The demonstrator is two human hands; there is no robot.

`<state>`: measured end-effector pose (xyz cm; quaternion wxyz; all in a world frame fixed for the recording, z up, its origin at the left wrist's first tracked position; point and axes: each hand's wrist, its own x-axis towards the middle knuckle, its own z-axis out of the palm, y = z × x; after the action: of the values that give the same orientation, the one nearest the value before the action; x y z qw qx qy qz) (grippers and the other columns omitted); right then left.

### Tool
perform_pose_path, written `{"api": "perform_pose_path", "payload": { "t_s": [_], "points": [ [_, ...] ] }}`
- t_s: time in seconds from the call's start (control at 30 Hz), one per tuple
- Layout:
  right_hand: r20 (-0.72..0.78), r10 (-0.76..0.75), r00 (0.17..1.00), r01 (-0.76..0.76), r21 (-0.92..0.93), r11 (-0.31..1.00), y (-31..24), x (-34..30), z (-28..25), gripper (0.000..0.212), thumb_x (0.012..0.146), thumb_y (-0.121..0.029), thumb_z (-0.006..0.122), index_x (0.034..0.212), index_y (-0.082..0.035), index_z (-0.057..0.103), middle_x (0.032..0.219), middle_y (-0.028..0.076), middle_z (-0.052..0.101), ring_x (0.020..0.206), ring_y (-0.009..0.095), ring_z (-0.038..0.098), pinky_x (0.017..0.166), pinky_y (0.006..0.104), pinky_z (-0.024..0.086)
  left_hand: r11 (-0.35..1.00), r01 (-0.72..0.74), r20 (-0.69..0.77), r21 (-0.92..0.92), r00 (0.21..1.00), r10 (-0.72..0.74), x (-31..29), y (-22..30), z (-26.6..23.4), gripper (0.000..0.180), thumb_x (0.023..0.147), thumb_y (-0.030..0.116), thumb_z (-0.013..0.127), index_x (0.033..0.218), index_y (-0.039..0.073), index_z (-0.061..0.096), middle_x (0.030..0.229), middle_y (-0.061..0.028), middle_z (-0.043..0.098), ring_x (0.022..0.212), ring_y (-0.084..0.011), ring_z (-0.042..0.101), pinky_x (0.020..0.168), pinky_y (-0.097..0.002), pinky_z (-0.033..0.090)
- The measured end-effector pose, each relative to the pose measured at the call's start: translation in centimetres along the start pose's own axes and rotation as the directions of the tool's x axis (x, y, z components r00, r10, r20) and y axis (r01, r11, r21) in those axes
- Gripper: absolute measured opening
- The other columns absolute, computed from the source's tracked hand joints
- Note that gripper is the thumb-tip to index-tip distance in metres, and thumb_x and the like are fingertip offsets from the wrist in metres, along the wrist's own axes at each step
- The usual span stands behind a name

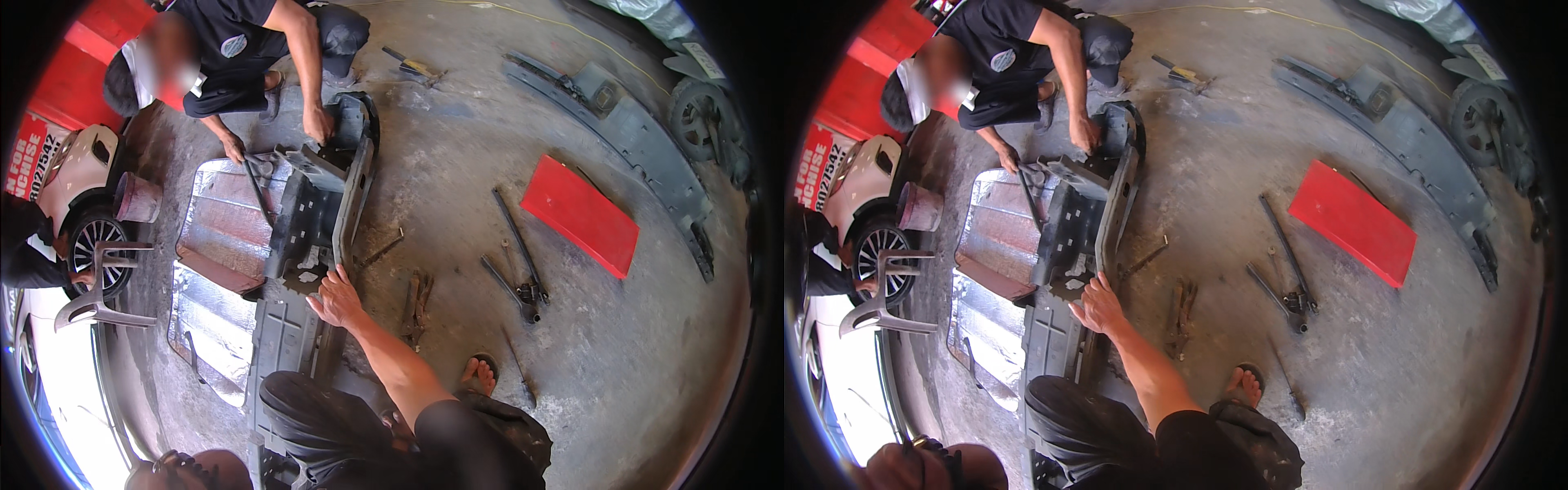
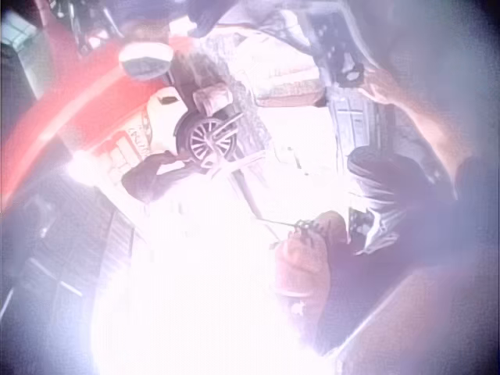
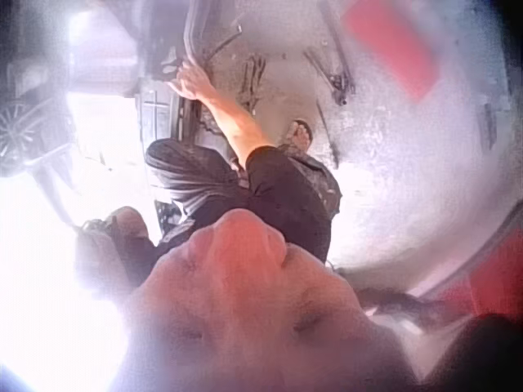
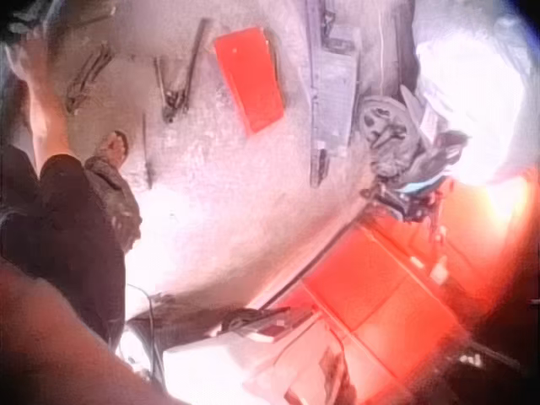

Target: The person works on a large car part, likely a bumper or underbody panel, lying on the floor. They use a hammer and other tools to adjust and remove components from the part. Another person assists by holding the part and handing over tools.

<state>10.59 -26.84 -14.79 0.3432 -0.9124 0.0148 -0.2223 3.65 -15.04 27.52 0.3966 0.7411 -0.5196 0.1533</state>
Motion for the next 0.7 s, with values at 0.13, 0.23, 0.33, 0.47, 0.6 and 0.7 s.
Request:
{"api": "perform_pose_path", "payload": {
  "t_s": [0.13, 0.23, 0.33, 0.47, 0.6, 0.7],
  "points": [
    [-0.014, 0.006, 1.0, -0.007, -0.029, 1.0, 0.5, -0.3, 0.3, 0.047, 0.092, -0.043, 0.059, 0.077, 0.0, 0.069, 0.089, 0.015, 0.065, 0.11, 0.033, 0.055, 0.117, 0.0499, 0.025, 0.994, -0.109, 0.012, -0.015, 0.994, 0.109, 1.8, 0.6, 1.9, 0.008, 0.093, 0.008, 0.06, 0.094, 0.0, 0.062, 0.089, -0.0094, 0.057, 0.084, -0.0203, 0.054, 0.076, -0.0335, 0.045],
    [0.01, 0.008, 1.0, -0.008, 0.014, 1.0, 0.1, -0.2, 0.2, 0.047, 0.094, -0.042, 0.056, 0.078, 0.001, 0.068, 0.091, 0.015, 0.063, 0.115, 0.033, 0.053, 0.117, 0.0515, 0.024, 0.993, -0.121, 0.001, 0.001, 0.993, 0.121, 1.7, 0.5, 2.1, 0.008, 0.093, 0.008, 0.06, 0.095, 0.0, 0.062, 0.09, -0.0095, 0.057, 0.086, -0.0202, 0.054, 0.077, -0.0327, 0.045],
    [-0.003, 0.008, 1.0, -0.008, -0.015, 1.0, 0.3, -0.2, 0.4, 0.049, 0.092, -0.045, 0.058, 0.077, 0.0, 0.069, 0.086, 0.014, 0.063, 0.108, 0.032, 0.053, 0.117, 0.0497, 0.025, 0.992, -0.122, -0.011, 0.016, 0.992, 0.122, 1.4, 0.2, 2.1, 0.009, 0.093, 0.008, 0.059, 0.096, 0.0, 0.062, 0.092, -0.0097, 0.057, 0.087, -0.02, 0.055, 0.078, -0.0318, 0.045],
    [-0.003, 0.014, 1.0, -0.014, 0.016, 1.0, 0.5, -0.5, 0.2, 0.048, 0.092, -0.044, 0.058, 0.077, 0.001, 0.069, 0.087, 0.014, 0.063, 0.11, 0.031, 0.053, 0.117, 0.05, 0.024, 0.988, -0.15, -0.031, 0.031, 0.988, 0.15, 1.8, 0.7, 2.1, 0.009, 0.093, 0.008, 0.059, 0.097, 0.0, 0.062, 0.094, -0.0099, 0.058, 0.088, -0.0198, 0.055, 0.078, -0.0307, 0.045],
    [-0.007, 0.013, 1.0, -0.013, 0.022, 1.0, 0.5, -0.4, 0.2, 0.048, 0.093, -0.043, 0.057, 0.079, 0.001, 0.068, 0.089, 0.014, 0.061, 0.114, 0.031, 0.053, 0.118, 0.0505, 0.023, 0.985, -0.164, -0.046, 0.049, 0.985, 0.166, 2.0, 0.8, 2.1, 0.011, 0.092, 0.008, 0.058, 0.098, 0.0, 0.062, 0.096, -0.01, 0.059, 0.09, -0.0196, 0.056, 0.079, -0.0296, 0.046],
    [-0.004, 0.016, 1.0, -0.016, 0.033, 0.999, 0.3, -0.5, 0.2, 0.047, 0.093, -0.042, 0.058, 0.079, 0.001, 0.068, 0.088, 0.015, 0.061, 0.113, 0.032, 0.053, 0.118, 0.0505, 0.023, 0.984, -0.162, -0.051, 0.068, 0.985, 0.165, 2.0, 1.0, 2.2, 0.011, 0.092, 0.008, 0.058, 0.099, 0.0, 0.062, 0.097, -0.0102, 0.059, 0.091, -0.0194, 0.056, 0.08, -0.0288, 0.046]
  ]
}}
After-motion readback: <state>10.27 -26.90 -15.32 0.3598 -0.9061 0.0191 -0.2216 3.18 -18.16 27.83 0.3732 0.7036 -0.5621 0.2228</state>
